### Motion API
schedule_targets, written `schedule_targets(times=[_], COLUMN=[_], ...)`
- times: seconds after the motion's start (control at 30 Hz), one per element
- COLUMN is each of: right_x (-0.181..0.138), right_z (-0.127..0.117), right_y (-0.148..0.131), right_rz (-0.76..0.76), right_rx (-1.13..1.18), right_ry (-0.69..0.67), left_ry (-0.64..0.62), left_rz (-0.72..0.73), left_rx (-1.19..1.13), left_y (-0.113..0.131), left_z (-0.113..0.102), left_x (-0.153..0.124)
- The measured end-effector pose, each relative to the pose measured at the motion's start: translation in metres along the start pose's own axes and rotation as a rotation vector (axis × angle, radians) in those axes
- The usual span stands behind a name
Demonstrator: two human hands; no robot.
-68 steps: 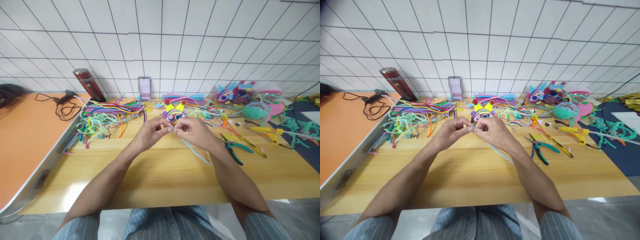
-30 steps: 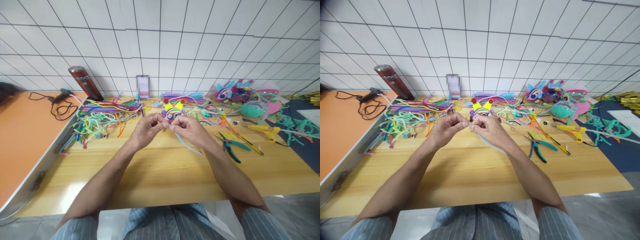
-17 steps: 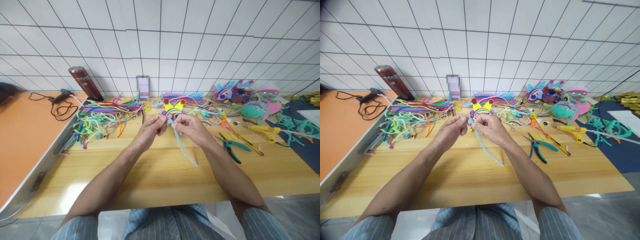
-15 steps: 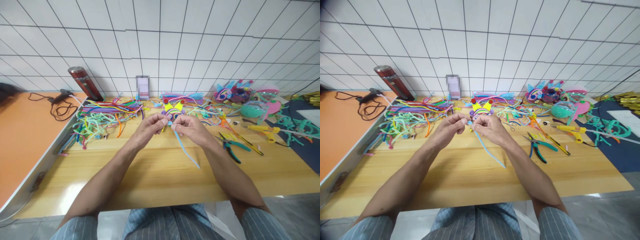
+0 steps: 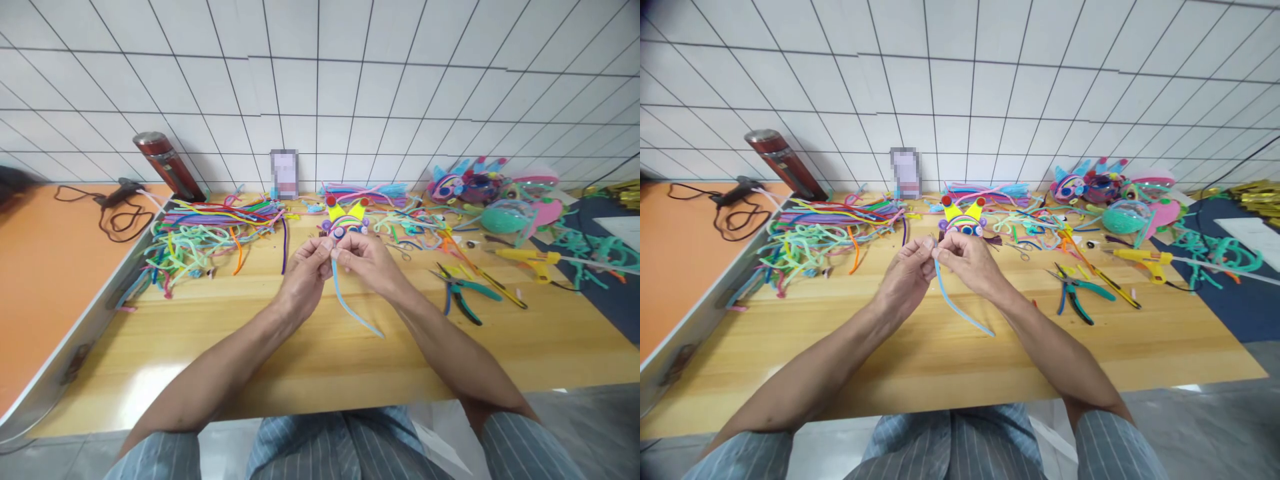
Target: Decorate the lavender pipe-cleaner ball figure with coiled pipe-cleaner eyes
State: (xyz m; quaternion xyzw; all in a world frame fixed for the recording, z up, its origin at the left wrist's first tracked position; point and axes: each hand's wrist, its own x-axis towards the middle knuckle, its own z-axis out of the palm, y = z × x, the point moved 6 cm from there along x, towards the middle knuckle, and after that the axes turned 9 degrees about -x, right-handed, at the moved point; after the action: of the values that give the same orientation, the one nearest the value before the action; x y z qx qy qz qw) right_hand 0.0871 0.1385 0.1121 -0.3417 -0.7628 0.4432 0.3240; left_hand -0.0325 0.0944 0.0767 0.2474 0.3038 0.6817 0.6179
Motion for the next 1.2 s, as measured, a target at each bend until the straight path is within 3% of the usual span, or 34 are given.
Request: schedule_targets(times=[0.13, 0.3, 0.4, 0.53, 0.73, 0.93, 1.03, 1.2], right_x=[0.002, -0.002, -0.003, -0.002, 0.001, 0.004, 0.005, 0.002], right_z=[-0.004, -0.01, -0.006, -0.003, -0.002, 0.005, -0.001, -0.01], right_y=[-0.001, -0.004, -0.003, -0.003, 0.001, 0.008, 0.006, 0.002], right_rz=[0.023, 0.072, 0.087, 0.064, -0.003, 0.041, 0.037, 0.066], right_rx=[0.033, 0.002, -0.014, 0.0, 0.044, 0.083, 0.06, 0.012], right_ry=[-0.046, -0.165, -0.227, -0.226, -0.085, -0.076, -0.072, -0.15], left_ry=[-0.057, -0.274, -0.351, -0.325, -0.128, 0.031, -0.026, -0.277], left_rz=[-0.052, 0.002, 0.005, 0.01, 0.017, -0.046, -0.087, 0.011], left_rx=[0.026, 0.438, 0.563, 0.525, 0.211, -0.018, 0.053, 0.463], left_y=[0.005, 0.039, 0.05, 0.048, 0.017, -0.005, 0.002, 0.033], left_z=[-0.002, -0.002, 0.003, 0.005, 0.004, 0.001, -0.002, 0.002], left_x=[0.009, 0.02, 0.017, 0.014, 0.005, -0.004, 0.005, 0.017])
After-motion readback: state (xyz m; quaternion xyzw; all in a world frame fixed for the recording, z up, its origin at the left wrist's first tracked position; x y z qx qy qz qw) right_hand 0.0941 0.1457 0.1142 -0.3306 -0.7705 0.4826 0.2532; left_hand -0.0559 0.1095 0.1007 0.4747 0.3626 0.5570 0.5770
